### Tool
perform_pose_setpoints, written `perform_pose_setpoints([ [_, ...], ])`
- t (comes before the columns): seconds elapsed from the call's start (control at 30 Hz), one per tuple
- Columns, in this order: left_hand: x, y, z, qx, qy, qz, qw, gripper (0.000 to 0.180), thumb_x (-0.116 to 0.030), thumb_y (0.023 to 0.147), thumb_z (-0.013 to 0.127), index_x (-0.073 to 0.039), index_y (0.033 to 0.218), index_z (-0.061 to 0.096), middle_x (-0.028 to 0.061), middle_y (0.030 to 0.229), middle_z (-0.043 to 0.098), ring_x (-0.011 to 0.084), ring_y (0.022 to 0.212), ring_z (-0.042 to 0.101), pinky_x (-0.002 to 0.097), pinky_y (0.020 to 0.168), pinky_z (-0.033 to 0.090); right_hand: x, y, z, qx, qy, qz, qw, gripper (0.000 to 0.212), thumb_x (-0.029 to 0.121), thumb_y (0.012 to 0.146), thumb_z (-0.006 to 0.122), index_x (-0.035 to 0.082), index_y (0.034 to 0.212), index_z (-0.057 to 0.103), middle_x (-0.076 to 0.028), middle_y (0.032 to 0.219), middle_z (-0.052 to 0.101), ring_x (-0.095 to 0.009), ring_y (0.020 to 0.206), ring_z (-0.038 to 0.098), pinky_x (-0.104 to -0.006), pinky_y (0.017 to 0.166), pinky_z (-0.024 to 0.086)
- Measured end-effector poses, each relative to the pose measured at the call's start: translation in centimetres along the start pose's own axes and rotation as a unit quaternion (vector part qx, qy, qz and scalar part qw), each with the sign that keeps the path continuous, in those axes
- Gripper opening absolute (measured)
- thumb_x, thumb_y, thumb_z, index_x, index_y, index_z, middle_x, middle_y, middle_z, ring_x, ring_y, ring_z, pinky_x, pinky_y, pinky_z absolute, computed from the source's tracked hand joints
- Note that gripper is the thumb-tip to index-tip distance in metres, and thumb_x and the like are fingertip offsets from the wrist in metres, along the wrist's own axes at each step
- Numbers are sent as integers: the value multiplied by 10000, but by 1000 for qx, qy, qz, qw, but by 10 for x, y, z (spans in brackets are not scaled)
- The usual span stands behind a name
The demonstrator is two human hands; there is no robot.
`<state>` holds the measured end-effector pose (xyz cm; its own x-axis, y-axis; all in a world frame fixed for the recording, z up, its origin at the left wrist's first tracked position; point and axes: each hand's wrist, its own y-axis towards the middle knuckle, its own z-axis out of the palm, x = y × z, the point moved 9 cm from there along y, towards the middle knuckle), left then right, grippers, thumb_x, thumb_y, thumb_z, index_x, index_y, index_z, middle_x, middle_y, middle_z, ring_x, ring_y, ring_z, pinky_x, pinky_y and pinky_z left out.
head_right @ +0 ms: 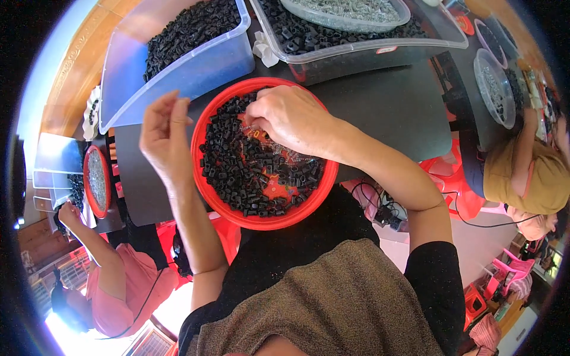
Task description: The person assembles small components by picking springs and plastic pieces from a tray and inserting the springs into the plastic pieces by hand.
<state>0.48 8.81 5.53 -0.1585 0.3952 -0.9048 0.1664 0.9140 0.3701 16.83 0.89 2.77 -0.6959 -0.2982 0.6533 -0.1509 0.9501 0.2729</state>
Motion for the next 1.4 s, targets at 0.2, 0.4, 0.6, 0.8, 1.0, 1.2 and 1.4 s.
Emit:
perform_pose_setpoints([
  [0.2,22,-23,12,31,-16,-63,997,135,-62,929,614,18,1036,635,52,868,671,57,694,551,179,634,438,6,24,28,47,-44,-23,998,108,70,770,680,41,872,701,-123,814,621,-324,782,623,-441,690,483],
  [0.4,32,-29,20,75,17,-69,995,117,-77,932,613,12,1001,647,23,822,649,48,694,543,181,607,421,-3,29,41,146,-96,15,985,133,117,779,689,5,849,676,-139,821,623,-331,808,634,-450,717,492],
  [0.6,34,-27,24,92,43,-68,993,114,-90,934,614,2,988,654,-2,786,623,44,696,544,187,600,419,6,30,44,133,-104,7,986,177,159,785,702,-6,814,646,-145,804,622,-344,795,636,-454,709,496],
  [0.8,28,-27,26,93,37,-92,991,124,-89,926,624,11,993,655,25,788,650,66,691,571,207,626,451,13,33,14,12,-66,-42,997,129,147,796,697,29,832,659,-132,782,614,-348,732,627,-442,649,496],
  [1.0,50,-28,34,140,-208,-175,952,186,-55,903,651,46,1057,628,91,874,686,135,728,652,231,659,498,42,34,-9,-72,-131,-112,982,89,146,796,651,68,755,663,-88,728,623,-277,689,668,-381,580,533],
  [1.2,55,-30,32,149,-265,-198,932,155,-35,899,639,20,1043,623,108,875,683,141,749,649,242,694,495,40,33,-7,-24,-66,-102,992,79,117,797,645,48,818,674,-113,760,640,-303,715,664,-401,629,537],
  [1.4,49,-28,31,146,-271,-183,934,156,-47,917,604,16,1058,627,98,900,676,113,775,616,235,738,471,14,13,1,39,-6,-14,999,124,132,823,657,31,888,692,-160,801,626,-367,801,630,-465,740,498],
])
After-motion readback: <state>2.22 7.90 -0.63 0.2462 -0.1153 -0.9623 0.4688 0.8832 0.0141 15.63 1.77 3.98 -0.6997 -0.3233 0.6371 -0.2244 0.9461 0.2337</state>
